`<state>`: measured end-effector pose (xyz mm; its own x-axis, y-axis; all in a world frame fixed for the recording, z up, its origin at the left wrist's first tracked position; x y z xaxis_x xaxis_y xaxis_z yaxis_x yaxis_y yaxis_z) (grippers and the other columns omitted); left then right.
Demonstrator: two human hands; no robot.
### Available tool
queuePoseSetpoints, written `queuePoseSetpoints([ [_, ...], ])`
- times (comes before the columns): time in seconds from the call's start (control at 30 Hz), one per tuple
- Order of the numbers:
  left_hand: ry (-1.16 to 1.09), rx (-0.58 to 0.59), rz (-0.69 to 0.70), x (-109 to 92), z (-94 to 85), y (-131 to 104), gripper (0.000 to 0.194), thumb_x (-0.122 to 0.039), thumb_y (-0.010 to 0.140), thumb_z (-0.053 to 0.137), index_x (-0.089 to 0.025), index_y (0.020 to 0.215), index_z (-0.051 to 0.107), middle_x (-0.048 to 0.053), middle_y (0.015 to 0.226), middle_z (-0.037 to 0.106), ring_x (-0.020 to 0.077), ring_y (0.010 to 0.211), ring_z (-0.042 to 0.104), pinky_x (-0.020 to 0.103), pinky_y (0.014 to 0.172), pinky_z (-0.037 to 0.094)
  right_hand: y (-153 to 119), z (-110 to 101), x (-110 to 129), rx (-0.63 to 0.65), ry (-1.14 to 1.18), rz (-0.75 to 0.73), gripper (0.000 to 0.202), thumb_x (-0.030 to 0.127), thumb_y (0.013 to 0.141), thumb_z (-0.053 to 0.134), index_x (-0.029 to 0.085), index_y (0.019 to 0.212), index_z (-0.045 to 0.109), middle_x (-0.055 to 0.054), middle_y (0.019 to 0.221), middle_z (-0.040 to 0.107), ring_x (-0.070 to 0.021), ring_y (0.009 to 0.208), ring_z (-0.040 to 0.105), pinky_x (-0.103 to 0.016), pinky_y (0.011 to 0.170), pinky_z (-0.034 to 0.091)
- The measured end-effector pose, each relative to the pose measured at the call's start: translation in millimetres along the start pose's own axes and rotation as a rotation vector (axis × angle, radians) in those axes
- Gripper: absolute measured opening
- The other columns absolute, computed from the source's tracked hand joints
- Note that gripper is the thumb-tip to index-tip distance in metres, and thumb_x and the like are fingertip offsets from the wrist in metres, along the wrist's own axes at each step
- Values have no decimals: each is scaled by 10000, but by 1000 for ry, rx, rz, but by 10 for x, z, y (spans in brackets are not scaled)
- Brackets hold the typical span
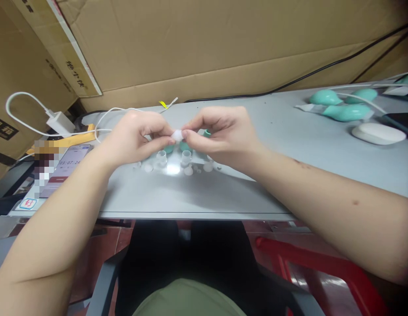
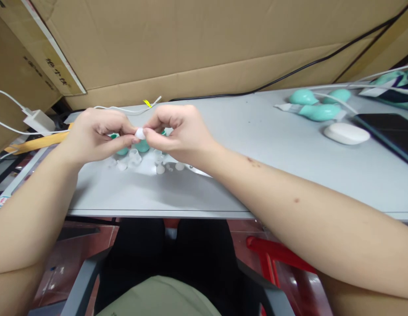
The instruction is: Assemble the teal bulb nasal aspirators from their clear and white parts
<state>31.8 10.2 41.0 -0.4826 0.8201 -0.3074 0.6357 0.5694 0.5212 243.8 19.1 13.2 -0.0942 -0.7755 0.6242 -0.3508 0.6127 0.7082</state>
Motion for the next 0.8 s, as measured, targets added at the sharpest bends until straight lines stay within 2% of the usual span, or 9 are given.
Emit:
queuePoseSetpoints([
  [0.1, -30, -54, -6, -5, 9, -2, 228, -347, 1022, 783, -276, 806, 772, 12, 756, 785, 192, 729, 729, 352, 706, 527, 4, 25, -31, -55, 35, -13, 160, 182, 918, 777, 253, 776, 796, -9, 816, 842, -194, 757, 786, -344, 721, 660],
  [0.2, -131, -104, -71, 35, 41, -7, 234, -367, 988, 850, -268, 797, 759, 16, 775, 793, 182, 682, 707, 351, 626, 511, -1, 41, -62, -109, 35, -35, 158, 196, 948, 770, 254, 812, 823, -9, 827, 848, -189, 739, 781, -346, 713, 671],
  [0.33, -267, -96, -175, 85, 107, -10, 241, -417, 978, 905, -261, 836, 788, 30, 781, 800, 179, 625, 690, 356, 558, 509, -14, 41, -60, -138, 16, -74, 165, 231, 968, 783, 254, 813, 831, -6, 823, 844, -183, 741, 773, -338, 703, 671],
  [0.57, -362, -96, -229, 119, 116, -21, 264, -486, 1009, 911, -255, 907, 833, 41, 776, 811, 184, 606, 717, 349, 538, 533, -1, 11, -30, -123, 27, -116, 153, 219, 964, 803, 250, 814, 816, -5, 828, 846, -176, 748, 778, -325, 725, 678],
  [0.8, -370, -123, -232, 102, 97, -25, 278, -489, 948, 961, -269, 875, 807, 20, 766, 807, 172, 579, 703, 345, 521, 541, 34, 13, -81, -50, 194, 69, 118, 233, 989, 828, 241, 875, 800, -15, 839, 852, -181, 734, 795, -329, 722, 698],
])
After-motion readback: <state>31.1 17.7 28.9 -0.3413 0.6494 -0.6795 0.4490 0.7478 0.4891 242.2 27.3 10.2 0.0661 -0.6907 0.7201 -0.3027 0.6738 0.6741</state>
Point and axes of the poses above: each hand's wrist, its own y-axis towards the middle knuckle, its own z-axis out of the palm, x = y × z, the point moved 4 cm from there along y, towards the middle knuckle
